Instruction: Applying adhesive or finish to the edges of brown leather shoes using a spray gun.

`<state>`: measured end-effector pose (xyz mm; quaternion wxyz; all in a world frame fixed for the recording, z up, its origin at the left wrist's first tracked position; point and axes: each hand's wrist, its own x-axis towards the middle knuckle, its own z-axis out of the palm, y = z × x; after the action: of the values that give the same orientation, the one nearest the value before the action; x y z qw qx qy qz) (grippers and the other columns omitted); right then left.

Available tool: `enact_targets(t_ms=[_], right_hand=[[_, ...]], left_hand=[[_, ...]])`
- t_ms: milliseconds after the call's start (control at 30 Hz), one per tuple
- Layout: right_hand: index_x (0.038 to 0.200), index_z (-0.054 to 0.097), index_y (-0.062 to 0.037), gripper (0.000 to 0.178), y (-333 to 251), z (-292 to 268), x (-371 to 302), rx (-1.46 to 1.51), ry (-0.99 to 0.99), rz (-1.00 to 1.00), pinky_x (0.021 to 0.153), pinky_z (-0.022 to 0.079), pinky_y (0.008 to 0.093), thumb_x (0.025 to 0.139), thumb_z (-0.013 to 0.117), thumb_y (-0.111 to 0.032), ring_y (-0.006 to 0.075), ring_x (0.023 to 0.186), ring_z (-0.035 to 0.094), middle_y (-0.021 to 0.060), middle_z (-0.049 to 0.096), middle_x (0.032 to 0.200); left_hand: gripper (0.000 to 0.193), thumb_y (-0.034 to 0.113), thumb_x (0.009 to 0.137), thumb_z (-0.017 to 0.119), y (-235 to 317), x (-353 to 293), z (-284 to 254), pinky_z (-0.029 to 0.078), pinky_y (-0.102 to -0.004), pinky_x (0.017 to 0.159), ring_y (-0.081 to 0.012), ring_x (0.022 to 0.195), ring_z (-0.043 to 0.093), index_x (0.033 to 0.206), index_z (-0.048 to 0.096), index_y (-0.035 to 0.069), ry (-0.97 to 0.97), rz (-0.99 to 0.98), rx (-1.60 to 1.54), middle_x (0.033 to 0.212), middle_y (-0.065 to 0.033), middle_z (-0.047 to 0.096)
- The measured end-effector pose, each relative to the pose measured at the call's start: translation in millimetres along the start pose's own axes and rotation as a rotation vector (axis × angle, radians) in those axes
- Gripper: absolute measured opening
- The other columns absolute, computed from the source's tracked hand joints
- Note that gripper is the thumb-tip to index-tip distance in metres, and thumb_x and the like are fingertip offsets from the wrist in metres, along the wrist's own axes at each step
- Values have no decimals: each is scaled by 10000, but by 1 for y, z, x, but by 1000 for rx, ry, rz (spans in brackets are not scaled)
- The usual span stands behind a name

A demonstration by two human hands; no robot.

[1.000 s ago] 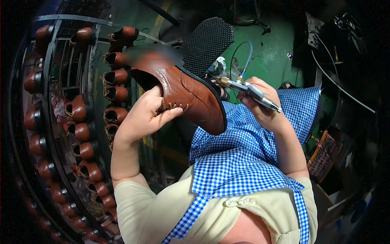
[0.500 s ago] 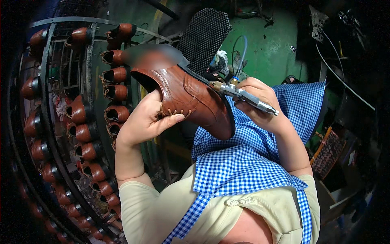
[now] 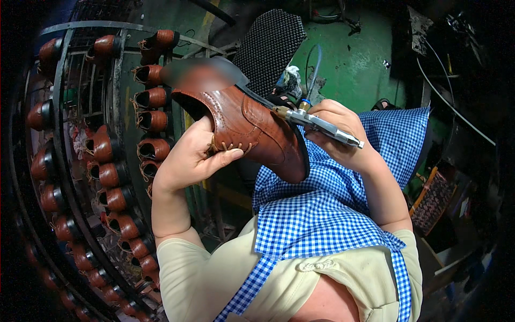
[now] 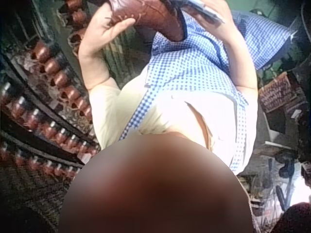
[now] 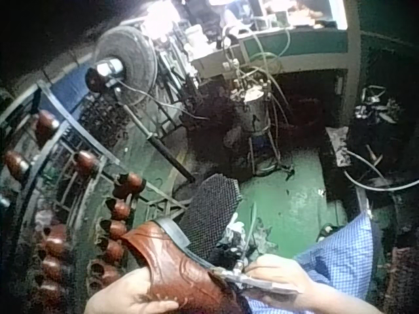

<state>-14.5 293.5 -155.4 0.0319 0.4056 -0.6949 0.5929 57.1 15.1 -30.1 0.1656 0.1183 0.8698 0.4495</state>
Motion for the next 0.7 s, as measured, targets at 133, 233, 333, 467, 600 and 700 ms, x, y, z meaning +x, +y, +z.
enact_targets(t_ms=[133, 233, 333, 467, 600, 700], right_hand=[[943, 652, -12, 183, 1, 3, 0, 9, 5, -34, 736, 518, 371, 800, 739, -86, 284, 842, 619, 102, 656, 933], [946, 654, -12, 203, 2, 5, 3, 14, 3, -10, 738, 521, 370, 777, 749, -74, 291, 843, 617, 107, 654, 928], [936, 670, -31, 184, 1, 2, 7, -14, 33, -52, 757, 544, 379, 803, 779, -97, 278, 843, 641, 104, 651, 939], [951, 621, 19, 119, 10, -2, -6, 136, 347, 268, 717, 503, 355, 910, 660, -85, 304, 820, 624, 153, 619, 927], [977, 595, 21, 136, 50, 4, -1, -60, 392, 287, 696, 488, 377, 940, 645, -99, 324, 780, 602, 164, 598, 915], [1087, 573, -35, 200, 82, 22, -4, -151, 315, 279, 696, 503, 434, 936, 666, -127, 420, 807, 633, 205, 641, 913]], left_hand=[[303, 179, 906, 731, -1, -1, 1, 461, -414, 990, -349, 1122, 594, 1139, 676, -7, 6, -3, -5, 1214, -186, 611], [306, 174, 904, 729, -2, -1, 2, 461, -413, 989, -348, 1122, 594, 1140, 671, -12, 7, -32, -65, 1215, -190, 609], [307, 171, 903, 729, -3, 0, 1, 459, -411, 987, -345, 1123, 592, 1138, 667, -16, 5, -43, -81, 1214, -192, 606], [301, 165, 900, 730, -4, 2, 0, 459, -405, 982, -339, 1123, 592, 1132, 668, -15, -3, -28, -63, 1214, -191, 605], [291, 138, 893, 729, -1, -10, -6, 458, -390, 981, -310, 1127, 593, 1135, 673, -13, 25, -27, 23, 1224, -178, 605], [291, 112, 896, 725, 1, -35, -5, 466, -353, 968, -234, 1097, 614, 1149, 669, -19, 114, -138, -186, 1212, -139, 630]])
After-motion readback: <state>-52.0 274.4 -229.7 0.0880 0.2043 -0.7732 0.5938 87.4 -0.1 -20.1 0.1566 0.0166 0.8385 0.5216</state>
